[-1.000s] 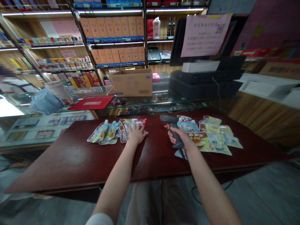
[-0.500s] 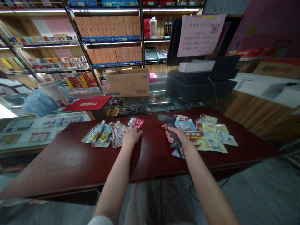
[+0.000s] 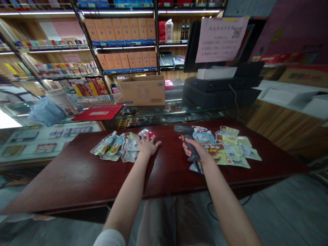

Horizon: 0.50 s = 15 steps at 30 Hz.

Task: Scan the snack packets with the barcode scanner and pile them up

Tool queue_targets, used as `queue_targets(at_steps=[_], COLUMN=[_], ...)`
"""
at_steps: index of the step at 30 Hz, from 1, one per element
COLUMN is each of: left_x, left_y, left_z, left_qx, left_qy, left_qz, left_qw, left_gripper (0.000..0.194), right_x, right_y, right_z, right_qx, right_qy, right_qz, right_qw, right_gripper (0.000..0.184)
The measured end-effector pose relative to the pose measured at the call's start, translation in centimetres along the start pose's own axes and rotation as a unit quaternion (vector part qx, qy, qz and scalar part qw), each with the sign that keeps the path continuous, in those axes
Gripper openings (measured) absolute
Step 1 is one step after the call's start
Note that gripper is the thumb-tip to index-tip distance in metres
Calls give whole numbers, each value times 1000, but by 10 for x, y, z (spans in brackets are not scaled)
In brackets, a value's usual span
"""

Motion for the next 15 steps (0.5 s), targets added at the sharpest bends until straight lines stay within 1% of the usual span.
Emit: queue_targets(at_steps=[4,6,7,10,12,13,15], left_x=[-7,-8,-7,5,18,26,44], left_y=[14,18,20,21,19,18,17], left_z=[8,12,14,19,22,23,23], left_qx=[-9,4,20,94,127,130,117], left_qy=[47,61,59,11,-32,-51,-95], left_qz=[9,7,-1,-34,-36,-27,9], left_qw=[999,998,998,995,991,990,989], left_gripper=[77,75,74,65,59,56,52], right_x=[1,-1,-3,-12,-21,-25,-32], right_y=[0,-1,-1,-1,0,2,7], right_z=[0,0,0,4,9,12,20], right_qx=[-3,-10,-14,-18,-5,6,32], right_qy=[1,3,5,13,15,15,15], right_qz=[-3,-9,-14,-21,-13,-4,14], right_qw=[1000,1000,1000,1000,1000,1000,999], right_gripper=[38,39,40,41,40,38,35])
Point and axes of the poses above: each hand's wrist, its own z-axis away from the middle knuckle, its own y-axis out of the back of the hand, x = y × z, the point moved 1 cm from there along -z, towards the middle knuckle, and after that the axes turned 5 degrees about z, right-handed, at the moved point
